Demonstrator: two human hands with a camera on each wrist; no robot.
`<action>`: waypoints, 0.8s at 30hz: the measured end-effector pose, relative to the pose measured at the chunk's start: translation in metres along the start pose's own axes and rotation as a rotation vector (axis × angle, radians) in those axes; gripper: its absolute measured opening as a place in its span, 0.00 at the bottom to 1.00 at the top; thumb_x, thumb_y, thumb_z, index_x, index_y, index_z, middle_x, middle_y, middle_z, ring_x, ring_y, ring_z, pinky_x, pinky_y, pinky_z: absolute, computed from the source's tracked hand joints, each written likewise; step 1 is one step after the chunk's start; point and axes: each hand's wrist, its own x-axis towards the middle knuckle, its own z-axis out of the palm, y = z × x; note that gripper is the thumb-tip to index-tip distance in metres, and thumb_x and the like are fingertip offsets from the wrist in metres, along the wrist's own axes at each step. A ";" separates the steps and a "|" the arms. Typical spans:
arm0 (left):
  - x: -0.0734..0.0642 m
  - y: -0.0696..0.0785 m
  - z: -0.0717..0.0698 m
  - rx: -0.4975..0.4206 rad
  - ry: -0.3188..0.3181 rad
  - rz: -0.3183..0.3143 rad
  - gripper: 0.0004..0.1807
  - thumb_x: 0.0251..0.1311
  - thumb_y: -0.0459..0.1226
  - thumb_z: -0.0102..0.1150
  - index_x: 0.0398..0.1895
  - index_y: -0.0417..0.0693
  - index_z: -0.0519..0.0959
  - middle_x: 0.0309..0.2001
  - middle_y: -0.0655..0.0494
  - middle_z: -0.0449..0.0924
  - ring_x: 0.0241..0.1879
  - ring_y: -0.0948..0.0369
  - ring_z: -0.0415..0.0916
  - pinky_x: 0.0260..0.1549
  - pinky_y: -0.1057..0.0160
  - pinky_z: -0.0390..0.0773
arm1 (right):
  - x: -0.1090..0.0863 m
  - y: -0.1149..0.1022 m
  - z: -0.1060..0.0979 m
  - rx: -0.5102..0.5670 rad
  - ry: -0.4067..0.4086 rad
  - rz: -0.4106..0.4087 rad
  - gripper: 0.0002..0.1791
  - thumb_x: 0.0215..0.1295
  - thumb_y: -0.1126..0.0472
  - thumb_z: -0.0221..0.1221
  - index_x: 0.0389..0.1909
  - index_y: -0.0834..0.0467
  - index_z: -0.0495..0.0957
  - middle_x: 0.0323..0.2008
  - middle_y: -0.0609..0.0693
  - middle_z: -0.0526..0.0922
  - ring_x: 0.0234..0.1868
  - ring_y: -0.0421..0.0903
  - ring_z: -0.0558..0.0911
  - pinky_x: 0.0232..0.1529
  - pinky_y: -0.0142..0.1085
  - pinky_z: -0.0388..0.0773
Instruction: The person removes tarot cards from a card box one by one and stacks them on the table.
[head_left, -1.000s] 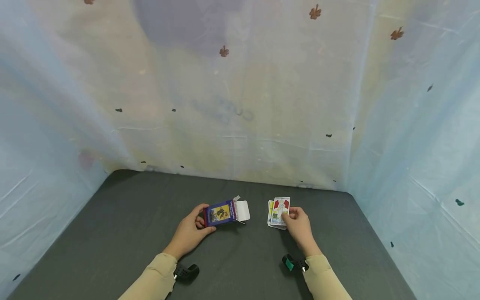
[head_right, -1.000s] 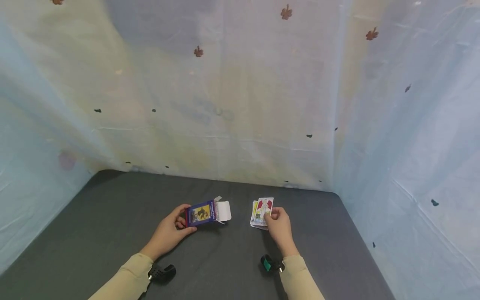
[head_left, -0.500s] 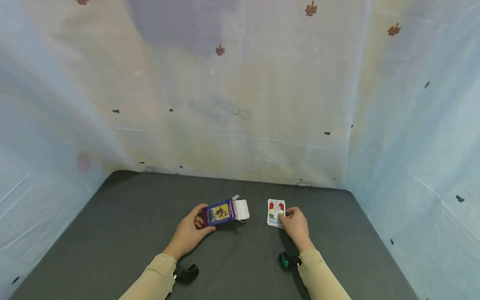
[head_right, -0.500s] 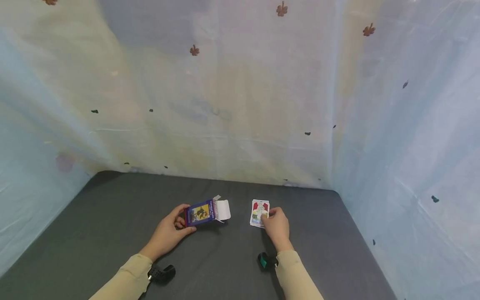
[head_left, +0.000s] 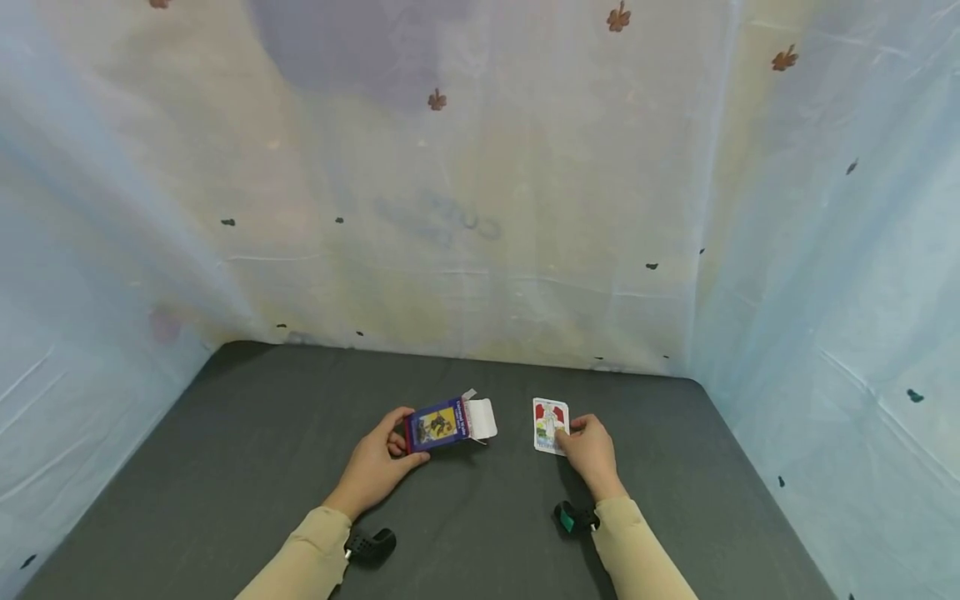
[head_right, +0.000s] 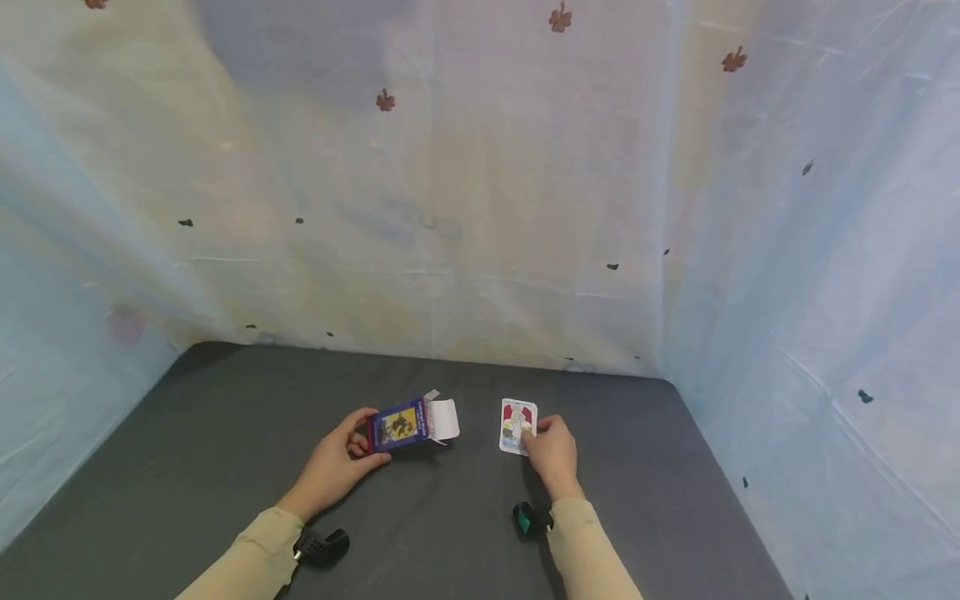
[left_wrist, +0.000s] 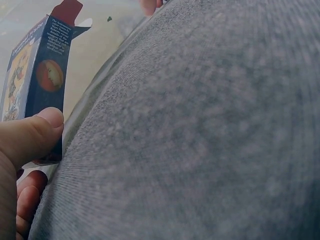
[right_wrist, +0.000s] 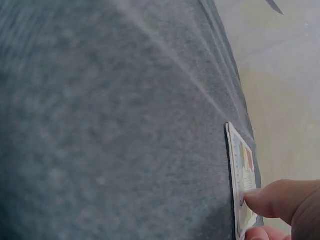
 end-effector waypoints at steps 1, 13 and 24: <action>0.000 0.000 0.000 0.003 0.001 0.002 0.42 0.48 0.51 0.74 0.68 0.63 0.66 0.31 0.60 0.74 0.30 0.61 0.71 0.32 0.62 0.71 | 0.000 0.000 0.000 0.001 -0.004 -0.002 0.20 0.58 0.59 0.64 0.45 0.69 0.75 0.30 0.56 0.78 0.28 0.48 0.76 0.27 0.39 0.71; -0.001 0.002 -0.001 0.012 -0.003 -0.007 0.42 0.48 0.48 0.75 0.68 0.63 0.66 0.31 0.60 0.74 0.30 0.61 0.70 0.32 0.61 0.71 | -0.006 0.010 0.000 0.217 -0.031 0.055 0.19 0.66 0.53 0.60 0.46 0.65 0.74 0.33 0.56 0.76 0.31 0.47 0.74 0.28 0.36 0.70; -0.001 0.002 -0.002 -0.006 -0.006 0.007 0.41 0.50 0.46 0.74 0.68 0.63 0.65 0.39 0.61 0.75 0.31 0.62 0.71 0.32 0.61 0.72 | -0.021 -0.004 0.000 0.348 0.051 -0.086 0.18 0.67 0.54 0.61 0.49 0.62 0.76 0.39 0.55 0.78 0.37 0.47 0.75 0.32 0.33 0.73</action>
